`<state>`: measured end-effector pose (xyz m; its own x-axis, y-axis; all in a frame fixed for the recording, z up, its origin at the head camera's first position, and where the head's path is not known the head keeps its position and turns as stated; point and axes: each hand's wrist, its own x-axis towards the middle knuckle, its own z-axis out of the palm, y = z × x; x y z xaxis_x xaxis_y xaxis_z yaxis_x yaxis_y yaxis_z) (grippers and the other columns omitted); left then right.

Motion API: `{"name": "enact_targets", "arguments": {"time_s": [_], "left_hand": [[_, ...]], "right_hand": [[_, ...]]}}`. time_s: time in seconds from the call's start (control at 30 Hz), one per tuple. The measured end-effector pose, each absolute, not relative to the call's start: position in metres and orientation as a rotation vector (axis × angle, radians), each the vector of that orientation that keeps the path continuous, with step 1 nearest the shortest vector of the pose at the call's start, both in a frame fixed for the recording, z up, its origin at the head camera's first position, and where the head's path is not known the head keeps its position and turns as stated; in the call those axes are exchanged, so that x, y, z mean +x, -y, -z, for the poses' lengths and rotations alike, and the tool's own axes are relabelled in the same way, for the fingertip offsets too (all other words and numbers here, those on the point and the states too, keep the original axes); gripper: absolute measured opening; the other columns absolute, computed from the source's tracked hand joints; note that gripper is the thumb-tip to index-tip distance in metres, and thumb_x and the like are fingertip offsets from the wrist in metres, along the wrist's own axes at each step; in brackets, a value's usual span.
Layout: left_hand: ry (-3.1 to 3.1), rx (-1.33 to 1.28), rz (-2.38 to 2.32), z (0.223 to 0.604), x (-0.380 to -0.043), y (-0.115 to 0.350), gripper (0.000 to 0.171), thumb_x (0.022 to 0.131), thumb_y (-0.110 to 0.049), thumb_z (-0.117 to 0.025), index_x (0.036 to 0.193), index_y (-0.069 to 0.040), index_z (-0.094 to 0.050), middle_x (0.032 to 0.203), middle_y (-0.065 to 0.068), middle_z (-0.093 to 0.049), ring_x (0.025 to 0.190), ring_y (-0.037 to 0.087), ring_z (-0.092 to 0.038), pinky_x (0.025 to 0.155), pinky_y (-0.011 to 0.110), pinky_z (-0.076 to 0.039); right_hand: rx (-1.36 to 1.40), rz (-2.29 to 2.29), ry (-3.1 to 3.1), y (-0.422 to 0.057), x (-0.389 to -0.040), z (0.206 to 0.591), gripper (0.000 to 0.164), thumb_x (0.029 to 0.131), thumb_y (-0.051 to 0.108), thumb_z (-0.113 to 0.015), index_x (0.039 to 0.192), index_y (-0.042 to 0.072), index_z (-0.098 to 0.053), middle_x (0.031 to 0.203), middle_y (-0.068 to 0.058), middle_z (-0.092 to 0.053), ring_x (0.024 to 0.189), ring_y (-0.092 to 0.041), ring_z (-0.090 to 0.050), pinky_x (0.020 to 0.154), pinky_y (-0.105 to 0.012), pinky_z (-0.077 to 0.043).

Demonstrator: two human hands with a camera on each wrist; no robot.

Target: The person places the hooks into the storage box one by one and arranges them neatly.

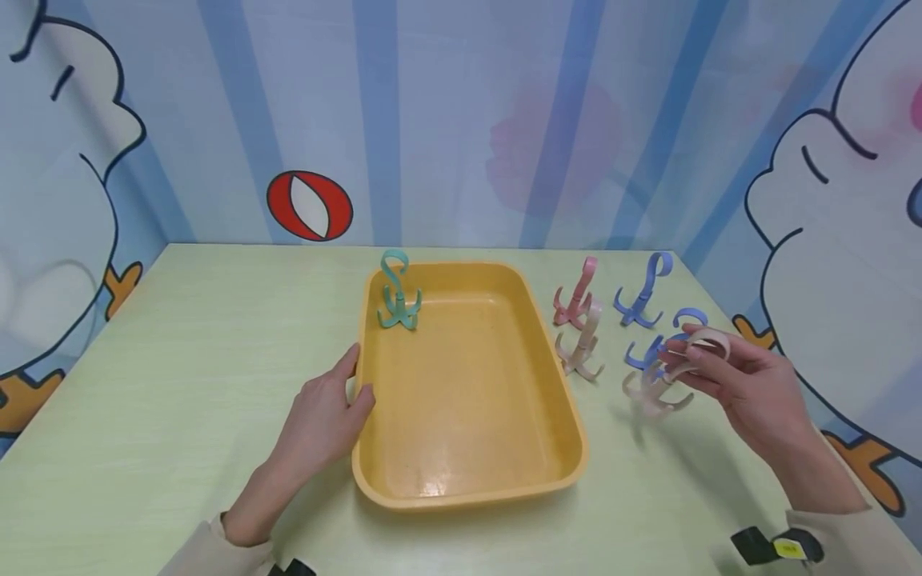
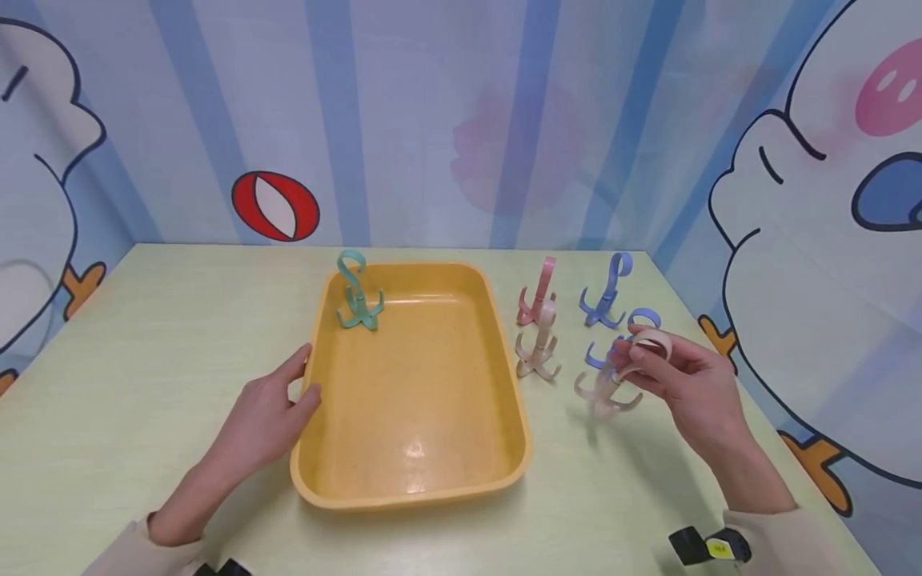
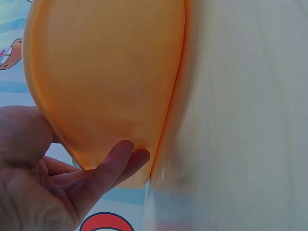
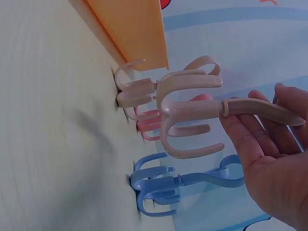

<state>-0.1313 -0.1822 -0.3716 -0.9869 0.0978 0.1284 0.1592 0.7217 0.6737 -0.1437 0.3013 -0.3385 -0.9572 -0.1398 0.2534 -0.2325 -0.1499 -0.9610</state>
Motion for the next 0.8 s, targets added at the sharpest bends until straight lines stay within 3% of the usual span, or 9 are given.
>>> {"name": "enact_targets", "arguments": {"time_s": [0.33,0.7,0.8], "left_hand": [[2.839,-0.210,1.119,0.371,-0.131,0.182,0.066,0.103,-0.016,-0.051,0.162,0.008,-0.032,0.150,0.029,-0.058,0.057,0.015,-0.049,0.063,0.033,-0.045],[2.834,-0.212,1.133,0.372,-0.131,0.183,0.066,0.103,-0.016,-0.051,0.162,0.008,-0.031,0.150,0.029,-0.057,0.053,0.014,-0.045,0.060,0.032,-0.043],[2.834,-0.211,1.117,0.372,-0.131,0.182,0.066,0.103,-0.016,-0.051,0.162,0.008,-0.032,0.149,0.029,-0.058,0.059,0.016,-0.048,0.064,0.033,-0.045]], "right_hand": [[0.510,-2.231,2.010,-0.284,-0.143,0.331,0.029,0.102,-0.011,-0.056,0.126,-0.008,-0.072,0.123,-0.005,-0.078,0.104,-0.021,-0.079,0.087,-0.031,-0.062],[0.480,-2.123,2.134,-0.266,-0.146,0.320,0.025,0.103,-0.003,-0.061,0.124,-0.002,-0.074,0.124,0.002,-0.078,0.105,-0.015,-0.079,0.086,-0.025,-0.062],[0.513,-2.132,2.136,-0.261,-0.147,0.317,0.023,0.103,-0.003,-0.061,0.122,-0.004,-0.074,0.126,0.002,-0.077,0.106,-0.016,-0.078,0.087,-0.026,-0.062]]}}
